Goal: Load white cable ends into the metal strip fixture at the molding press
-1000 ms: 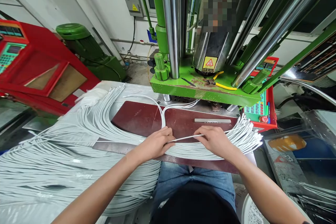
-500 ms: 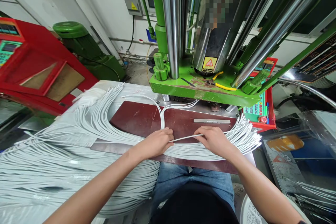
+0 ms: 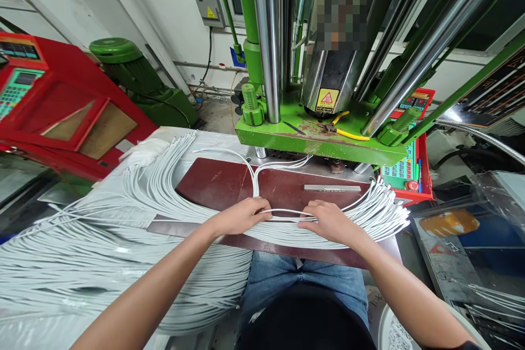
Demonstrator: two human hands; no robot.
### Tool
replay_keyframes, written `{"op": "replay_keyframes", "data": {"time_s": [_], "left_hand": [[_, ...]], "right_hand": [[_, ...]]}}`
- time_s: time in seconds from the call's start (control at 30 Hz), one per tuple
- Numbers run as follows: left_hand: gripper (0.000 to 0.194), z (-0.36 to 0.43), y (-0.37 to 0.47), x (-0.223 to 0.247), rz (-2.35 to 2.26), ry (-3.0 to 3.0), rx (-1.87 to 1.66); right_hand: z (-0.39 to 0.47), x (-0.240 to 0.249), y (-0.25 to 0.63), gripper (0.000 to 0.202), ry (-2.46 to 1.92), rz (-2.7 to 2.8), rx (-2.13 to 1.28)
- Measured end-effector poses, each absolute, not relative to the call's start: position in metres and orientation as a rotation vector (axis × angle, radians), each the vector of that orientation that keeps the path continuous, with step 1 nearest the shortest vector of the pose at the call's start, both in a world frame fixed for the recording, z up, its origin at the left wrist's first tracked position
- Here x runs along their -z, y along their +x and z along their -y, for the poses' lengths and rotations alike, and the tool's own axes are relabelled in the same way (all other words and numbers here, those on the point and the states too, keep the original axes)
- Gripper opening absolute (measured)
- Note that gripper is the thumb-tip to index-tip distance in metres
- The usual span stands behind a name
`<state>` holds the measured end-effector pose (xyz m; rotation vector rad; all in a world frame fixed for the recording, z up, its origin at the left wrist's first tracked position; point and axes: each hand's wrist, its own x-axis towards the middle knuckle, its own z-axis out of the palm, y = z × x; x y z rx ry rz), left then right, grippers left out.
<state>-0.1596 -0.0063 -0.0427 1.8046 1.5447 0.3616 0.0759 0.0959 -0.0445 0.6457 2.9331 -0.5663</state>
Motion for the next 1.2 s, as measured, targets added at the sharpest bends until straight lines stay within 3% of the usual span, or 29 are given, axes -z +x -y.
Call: {"op": "replay_keyframes", "data": {"time_s": [0.23, 0.5, 0.7, 0.97, 1.1, 1.2], "left_hand": [[0.037, 0.005, -0.168, 0.040, -1.451, 1.573, -0.440], [0.035, 0.011, -0.117, 0.049, -1.534, 1.812, -0.538], [0.036, 0.010, -0.110, 0.058, -1.532, 1.764, -0.560], [0.032, -0.002, -0.090, 0.044, -1.422, 1.780, -0.567], [0.034, -0.009, -0.084, 0.038, -1.451, 1.700, -0.598], [0.034, -0.008, -0.089, 0.029, -1.459, 1.637, -0.588]], "right_hand": [[-0.097, 0.039, 0.073, 0.028, 0.600, -2.972, 0.499], [-0.078, 0.007, 0.074, 0.019, 0.599, -3.082, 0.305], [-0.128, 0.018, 0.134, 0.020, 1.062, -2.794, 0.222], [-0.110, -0.011, 0.171, 0.019, 1.151, -3.119, 0.110], [-0.112, -0.018, 0.180, 0.015, 1.109, -3.085, 0.379], [-0.120, -0.028, 0.191, 0.034, 1.103, -3.096, 0.625]]}}
